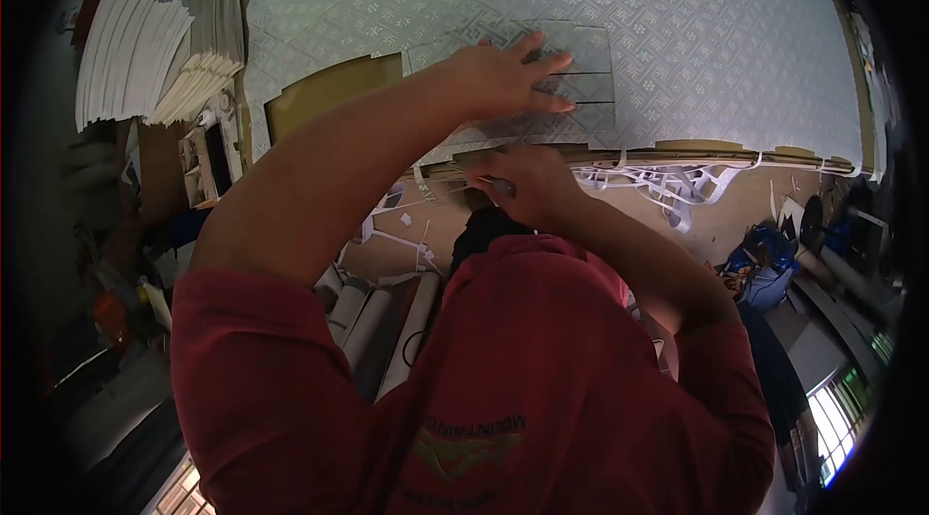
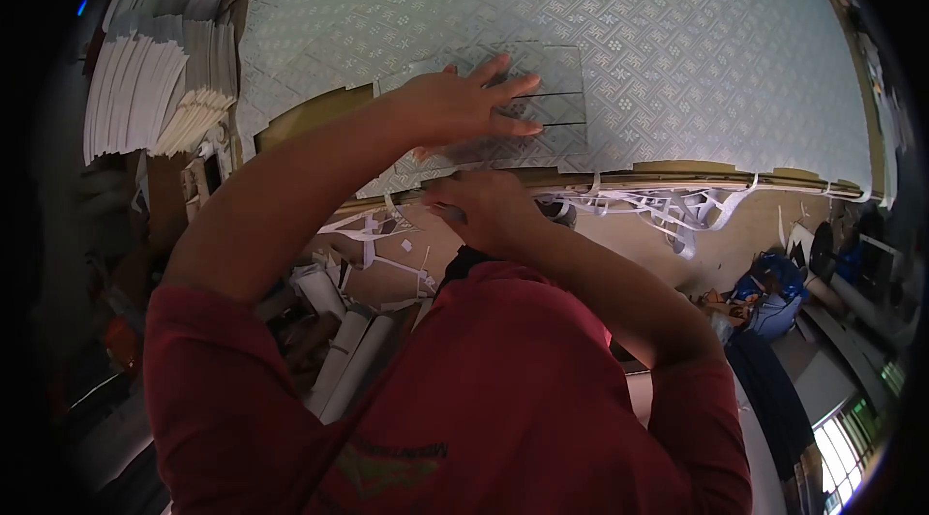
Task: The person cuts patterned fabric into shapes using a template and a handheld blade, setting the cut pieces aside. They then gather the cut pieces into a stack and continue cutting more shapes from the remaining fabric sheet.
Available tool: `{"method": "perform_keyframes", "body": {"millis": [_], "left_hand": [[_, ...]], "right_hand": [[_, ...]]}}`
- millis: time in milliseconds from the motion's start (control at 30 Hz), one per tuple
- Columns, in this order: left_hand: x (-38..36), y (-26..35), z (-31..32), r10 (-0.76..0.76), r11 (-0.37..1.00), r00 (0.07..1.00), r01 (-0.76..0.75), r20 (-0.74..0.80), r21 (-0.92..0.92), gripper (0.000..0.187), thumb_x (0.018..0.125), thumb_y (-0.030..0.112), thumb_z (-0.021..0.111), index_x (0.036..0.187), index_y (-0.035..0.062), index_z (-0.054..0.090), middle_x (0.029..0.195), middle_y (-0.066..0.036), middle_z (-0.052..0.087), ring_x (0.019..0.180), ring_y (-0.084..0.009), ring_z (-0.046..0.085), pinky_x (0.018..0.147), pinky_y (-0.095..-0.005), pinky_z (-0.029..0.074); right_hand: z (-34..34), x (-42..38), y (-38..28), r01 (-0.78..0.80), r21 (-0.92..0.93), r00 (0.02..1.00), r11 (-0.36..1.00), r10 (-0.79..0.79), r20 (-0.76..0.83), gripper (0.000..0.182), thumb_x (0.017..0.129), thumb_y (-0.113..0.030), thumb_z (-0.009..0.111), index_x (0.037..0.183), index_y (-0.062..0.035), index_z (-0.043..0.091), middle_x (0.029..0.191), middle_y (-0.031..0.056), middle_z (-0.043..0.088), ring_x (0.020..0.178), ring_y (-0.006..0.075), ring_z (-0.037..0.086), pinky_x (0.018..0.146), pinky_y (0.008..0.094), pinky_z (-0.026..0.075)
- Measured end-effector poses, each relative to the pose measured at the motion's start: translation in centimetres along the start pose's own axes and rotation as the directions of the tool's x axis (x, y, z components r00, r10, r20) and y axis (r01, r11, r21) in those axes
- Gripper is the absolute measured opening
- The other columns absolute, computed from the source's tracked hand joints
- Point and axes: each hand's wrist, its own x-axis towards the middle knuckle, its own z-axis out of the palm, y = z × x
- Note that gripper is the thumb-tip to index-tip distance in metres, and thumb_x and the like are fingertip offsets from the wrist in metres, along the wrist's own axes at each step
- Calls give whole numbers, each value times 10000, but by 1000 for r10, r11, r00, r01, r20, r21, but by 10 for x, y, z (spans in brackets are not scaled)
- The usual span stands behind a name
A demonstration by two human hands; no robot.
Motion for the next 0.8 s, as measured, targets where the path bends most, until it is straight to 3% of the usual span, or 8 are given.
{"method": "perform_keyframes", "body": {"millis": [67,133,167,233,300,333,533,800], "left_hand": [[4,-2,11,23,1000,998,-22,-64,21,1057,757,-14,795,1553,521,352,1754,-15,64,1592,-408,145,1112,-607,503],[4,-6,12,48,998,994,-43,-94,47,1295,541,-48,913,1569,500,346,1755,-39,68,1588,-416,158,1074,-520,555],[7,-5,7,99,994,988,-93,-120,53,1295,541,-48,913,1569,500,346,1755,-39,68,1588,-416,158,1074,-520,555],[-3,4,-25,17,1000,994,-20,107,23,1444,383,-43,958,1583,473,343,1756,-69,62,1584,-431,165,1029,-459,585],[-2,2,-23,53,998,994,-56,95,32,1434,393,-29,974,1585,468,349,1754,-75,89,1580,-429,189,1045,-490,565],[-2,0,-23,47,998,993,-51,109,33,1425,403,-15,989,1586,463,354,1753,-81,116,1575,-428,213,1061,-522,544],[-2,4,-27,38,996,990,-49,136,76,1446,390,-47,968,1611,390,327,1751,-125,50,1577,-469,145,1032,-483,584],[-1,6,-29,35,995,983,-50,178,80,1442,419,-57,962,1619,392,301,1751,-134,3,1572,-489,131,1022,-484,590]], "right_hand": [[-24,-23,-8,-72,-79,997,994,72,-2,181,861,-47,746,1041,-58,735,983,132,742,864,318,727,761,412,577],[-45,-46,-18,-204,-76,932,976,170,-321,178,894,-13,749,1071,-23,736,985,140,750,860,237,740,749,346,577],[-50,-60,-20,-316,-41,873,948,273,-404,173,908,-11,753,1080,-6,732,982,131,753,863,195,733,749,316,569],[-60,-79,-22,-488,16,716,873,410,-565,187,942,-31,749,1120,20,726,951,109,759,861,121,706,740,269,558],[-63,-90,-19,-589,70,529,805,450,-719,166,925,-55,762,1081,0,748,871,135,765,761,157,727,689,298,561],[-62,-92,-16,-590,68,491,805,424,-761,175,919,-92,775,1074,-10,757,854,138,764,729,162,726,675,305,559],[-56,-81,-18,-674,-65,483,736,372,-793,170,897,-125,780,1030,-25,745,861,157,764,780,264,764,700,356,575],[-61,-68,-16,-688,28,425,725,433,-795,154,889,-141,770,985,-26,731,863,173,760,807,318,766,712,378,589]]}}
